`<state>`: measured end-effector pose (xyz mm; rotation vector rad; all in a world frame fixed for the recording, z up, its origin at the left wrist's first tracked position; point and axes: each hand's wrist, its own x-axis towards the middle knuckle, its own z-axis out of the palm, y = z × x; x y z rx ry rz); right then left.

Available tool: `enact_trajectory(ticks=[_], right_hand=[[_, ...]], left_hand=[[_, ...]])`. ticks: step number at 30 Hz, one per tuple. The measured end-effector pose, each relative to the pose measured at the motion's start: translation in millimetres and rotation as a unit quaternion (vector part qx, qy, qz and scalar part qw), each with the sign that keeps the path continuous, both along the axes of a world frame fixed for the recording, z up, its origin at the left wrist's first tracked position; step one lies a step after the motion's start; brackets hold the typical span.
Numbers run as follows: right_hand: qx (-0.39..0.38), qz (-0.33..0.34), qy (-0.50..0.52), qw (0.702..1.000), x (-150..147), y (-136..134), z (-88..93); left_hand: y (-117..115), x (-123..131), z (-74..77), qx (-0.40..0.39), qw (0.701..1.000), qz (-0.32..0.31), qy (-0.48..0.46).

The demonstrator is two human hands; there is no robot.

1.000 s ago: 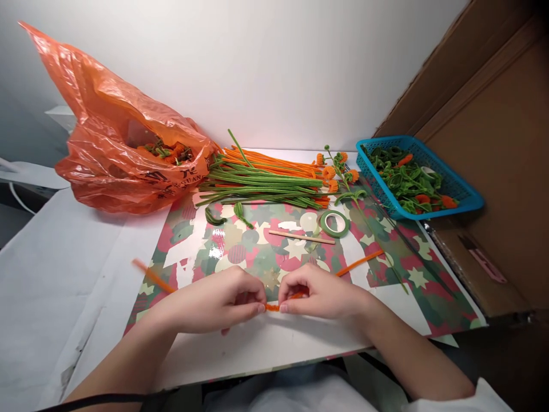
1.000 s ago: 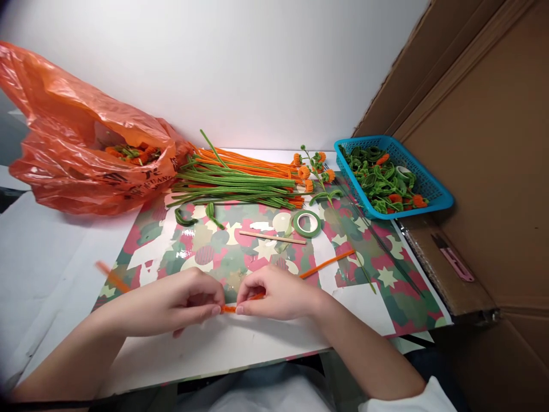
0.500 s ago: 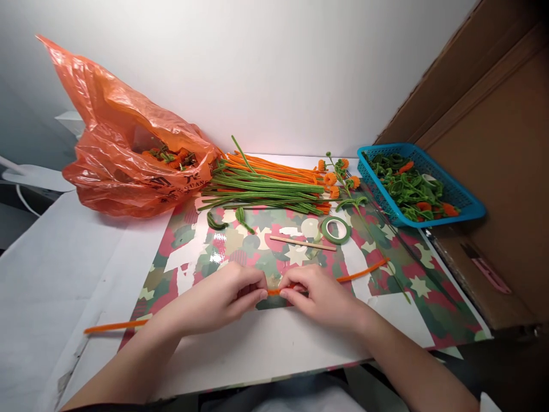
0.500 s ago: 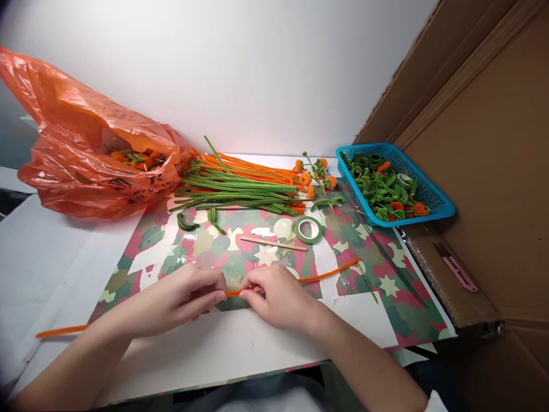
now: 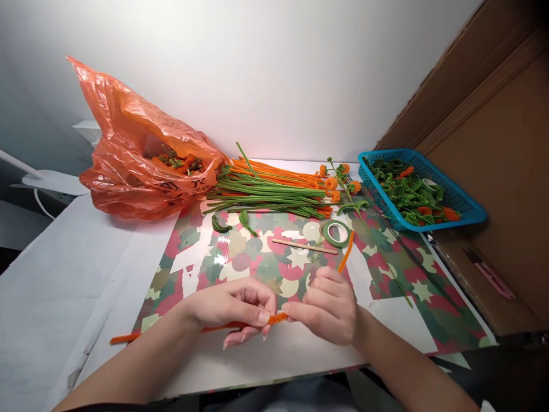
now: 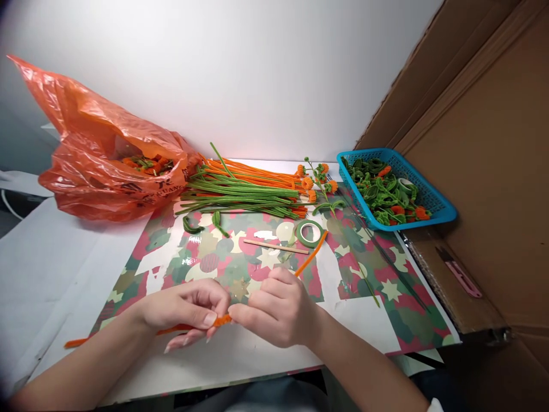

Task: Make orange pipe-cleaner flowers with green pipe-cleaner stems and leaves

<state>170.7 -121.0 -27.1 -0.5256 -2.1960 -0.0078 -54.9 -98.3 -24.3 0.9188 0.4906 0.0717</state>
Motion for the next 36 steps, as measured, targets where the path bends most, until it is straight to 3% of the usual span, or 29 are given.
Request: enact_trajectory(ticks=[3, 5, 7, 9, 11, 13, 16, 19, 21, 24, 28, 32, 36], right_hand=[[0.006, 0.007, -0.002, 1.0, 2.8, -1.3, 0.7], [0.009, -0.007, 0.003, 1.0, 3.2, 1.2, 0.9], [-0.011, -0.03, 0.002, 0.999, 2.4, 6.0, 0.5], [-0.067, -0.046, -0.012, 0.997, 1.1, 11.7, -0.6], [-0.154, -0.057, -0.015, 0.986, -0.4, 16.2, -1.9], [-0.278, -0.068, 0.004, 0.958, -1.7, 18.1, -2.8], [-0.461, -0.073, 0.039, 0.884, -3.6, 17.5, -2.6], [-0.555, -0.067, 0.069, 0.826, -5.5, 16.2, -1.5], [-0.589, -0.064, 0.087, 0.801, -6.7, 15.9, -1.2], [-0.618, -0.065, 0.1, 0.777, -8.2, 15.6, -2.2], [-0.599, -0.073, 0.106, 0.79, -9.3, 15.2, -5.5], [-0.555, -0.081, 0.096, 0.822, -10.6, 14.5, -7.0], [-0.469, -0.091, 0.081, 0.875, -12.4, 12.4, -8.8]], left_hand=[[-1.2, 4.0, -3.8, -0.034, 0.999, -0.018, -0.013], [-1.3, 3.9, -0.8, -0.014, 1.0, -0.009, -0.005], [-0.9, 2.9, 4.9, 0.07, 0.997, 0.03, 0.031], [-0.6, 2.7, 9.8, 0.231, 0.963, 0.09, 0.105], [-0.6, 4.0, 10.4, 0.438, 0.867, 0.148, 0.184], [-1.1, 6.3, 6.1, 0.618, 0.732, 0.179, 0.223], [-1.4, 8.3, -3.5, 0.774, 0.563, 0.187, 0.223], [-0.1, 7.5, -8.5, 0.842, 0.454, 0.181, 0.229], [1.1, 6.2, -8.7, 0.861, 0.421, 0.168, 0.23], [2.3, 4.9, -8.4, 0.871, 0.407, 0.148, 0.23], [1.2, 5.4, -10.0, 0.861, 0.425, 0.139, 0.242], [-0.7, 7.3, -9.0, 0.825, 0.488, 0.157, 0.237], [-0.9, 8.9, -2.9, 0.756, 0.59, 0.165, 0.232]])
